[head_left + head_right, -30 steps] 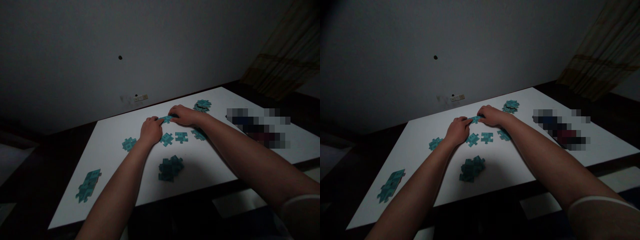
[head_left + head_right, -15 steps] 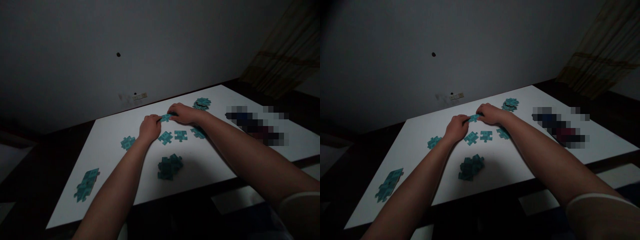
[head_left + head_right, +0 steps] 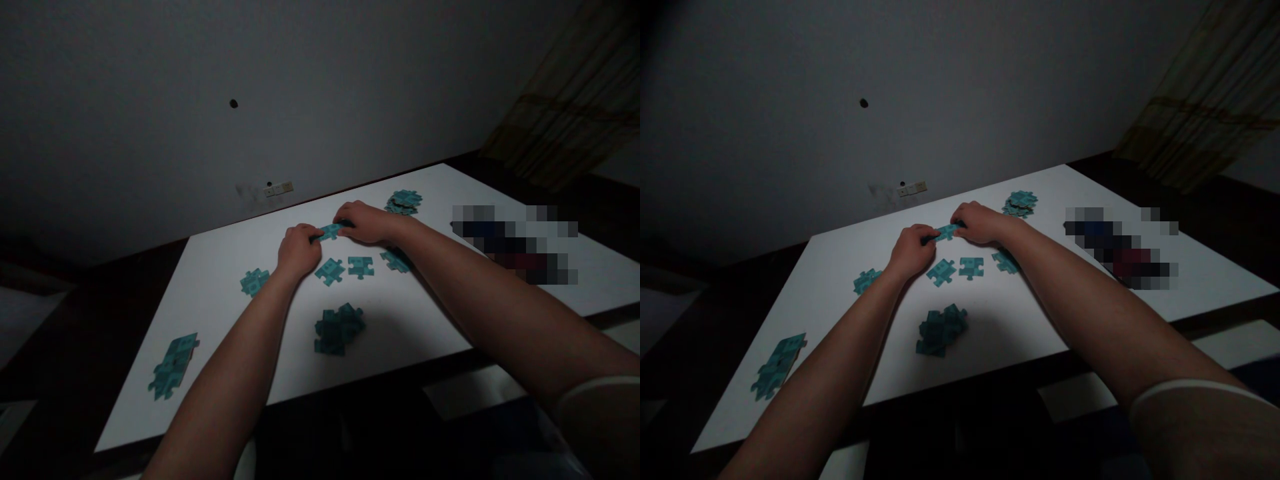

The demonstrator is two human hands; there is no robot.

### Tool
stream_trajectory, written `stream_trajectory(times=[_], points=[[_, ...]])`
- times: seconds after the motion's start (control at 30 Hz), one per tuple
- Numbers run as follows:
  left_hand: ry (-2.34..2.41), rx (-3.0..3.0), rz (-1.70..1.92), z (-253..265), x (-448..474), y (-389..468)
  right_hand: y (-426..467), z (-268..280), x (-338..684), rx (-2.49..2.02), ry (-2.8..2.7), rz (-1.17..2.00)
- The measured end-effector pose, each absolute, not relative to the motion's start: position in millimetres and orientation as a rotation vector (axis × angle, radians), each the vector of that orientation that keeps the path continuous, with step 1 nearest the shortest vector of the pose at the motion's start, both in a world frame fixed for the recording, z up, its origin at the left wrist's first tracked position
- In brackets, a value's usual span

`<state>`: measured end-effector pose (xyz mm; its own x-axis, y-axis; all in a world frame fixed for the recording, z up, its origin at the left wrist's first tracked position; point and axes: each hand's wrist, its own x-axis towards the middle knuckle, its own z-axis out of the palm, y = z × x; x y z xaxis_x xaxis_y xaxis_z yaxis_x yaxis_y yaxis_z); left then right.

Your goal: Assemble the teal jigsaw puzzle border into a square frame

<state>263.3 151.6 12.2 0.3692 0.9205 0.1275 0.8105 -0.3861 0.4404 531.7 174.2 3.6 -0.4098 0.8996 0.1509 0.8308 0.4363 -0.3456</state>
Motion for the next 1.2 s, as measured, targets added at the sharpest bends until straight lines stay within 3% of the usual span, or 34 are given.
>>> stream_trajectory(times=[0.4, 0.87, 1.2], points=[[1.582, 2.393, 0.415, 22.8, 266.7, 140.6, 173.7, 6.5, 530.3, -1.497, -2.434, 0.276], [1.394, 2.323, 0.717, 7.1, 265.0, 150.4, 172.1, 7.1, 530.1, -1.509, -2.359, 0.300], [1.847, 2.222, 0.502, 13.9, 262.4, 151.2, 166.2, 16.3, 531.0, -1.538, -2.295, 0.273]])
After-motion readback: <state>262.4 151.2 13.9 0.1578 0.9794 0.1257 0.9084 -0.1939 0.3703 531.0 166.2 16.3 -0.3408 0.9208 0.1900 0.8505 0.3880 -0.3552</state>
